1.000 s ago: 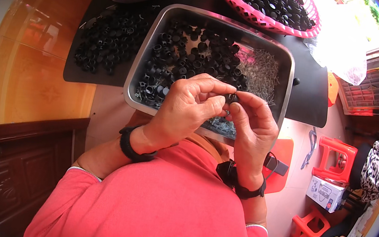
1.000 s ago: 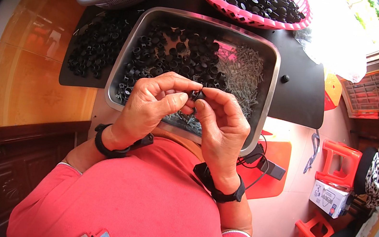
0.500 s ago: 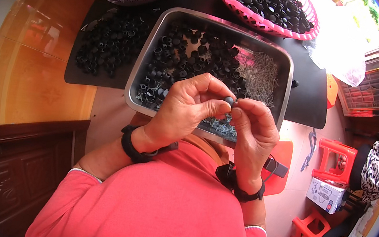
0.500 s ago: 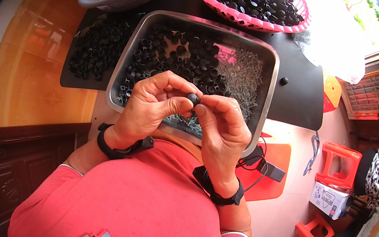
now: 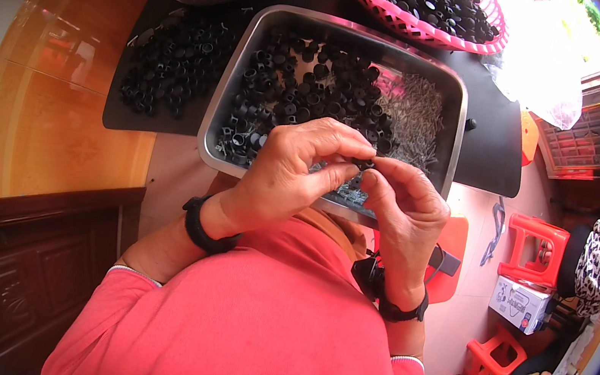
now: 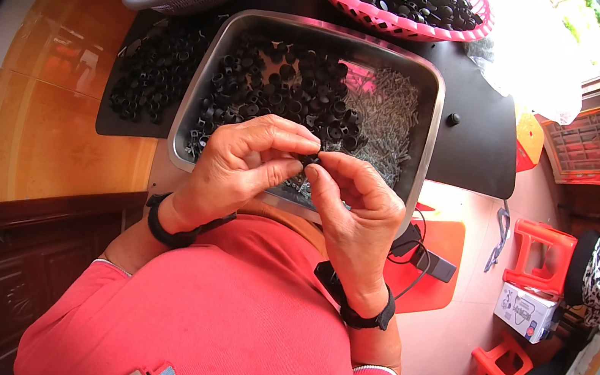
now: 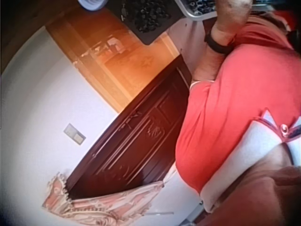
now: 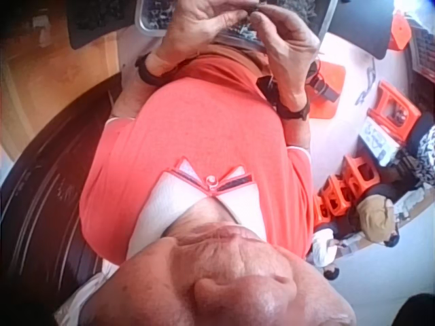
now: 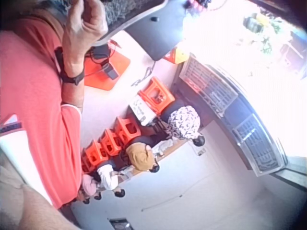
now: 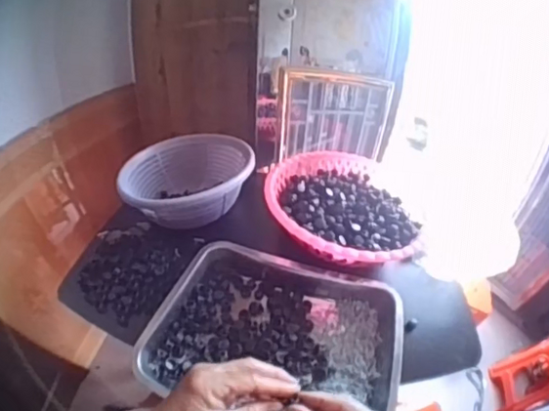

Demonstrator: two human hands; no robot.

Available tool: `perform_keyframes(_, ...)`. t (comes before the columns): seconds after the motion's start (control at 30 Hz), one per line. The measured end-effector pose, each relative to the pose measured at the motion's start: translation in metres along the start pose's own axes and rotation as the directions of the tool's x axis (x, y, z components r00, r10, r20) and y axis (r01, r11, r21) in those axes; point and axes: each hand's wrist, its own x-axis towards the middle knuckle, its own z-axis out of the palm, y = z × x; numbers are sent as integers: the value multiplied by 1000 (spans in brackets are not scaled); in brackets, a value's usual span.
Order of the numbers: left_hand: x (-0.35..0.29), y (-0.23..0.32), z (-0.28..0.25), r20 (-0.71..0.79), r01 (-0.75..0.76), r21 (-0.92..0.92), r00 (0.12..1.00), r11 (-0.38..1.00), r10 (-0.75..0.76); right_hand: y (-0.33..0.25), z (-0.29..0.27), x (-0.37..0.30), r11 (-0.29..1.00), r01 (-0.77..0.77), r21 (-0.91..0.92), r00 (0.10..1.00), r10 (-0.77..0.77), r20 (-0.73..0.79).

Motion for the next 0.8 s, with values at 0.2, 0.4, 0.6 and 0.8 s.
perform_keyframes(0.2, 0, -4, -2, 124, 356, -503, 932, 788, -342, 4, 2, 1, 994, 104, -39, 994, -105, -25)
perform_keyframes(0.4, 2, -3, -6, 232, 416, -527, 910, 741, -345, 4, 2, 0, 984, 167, -59, 986, -168, -3)
perform_keyframes(0.6, 4, -12, -5, 251, 417, -693, 904, 588, -346, 1, 0, -2, 994, 89, 56, 995, -86, -56)
perform_keyframes(0.8, 5, -11, -6, 285, 456, -736, 879, 500, -383, -1, -1, -1, 987, 158, 6, 986, -158, -50)
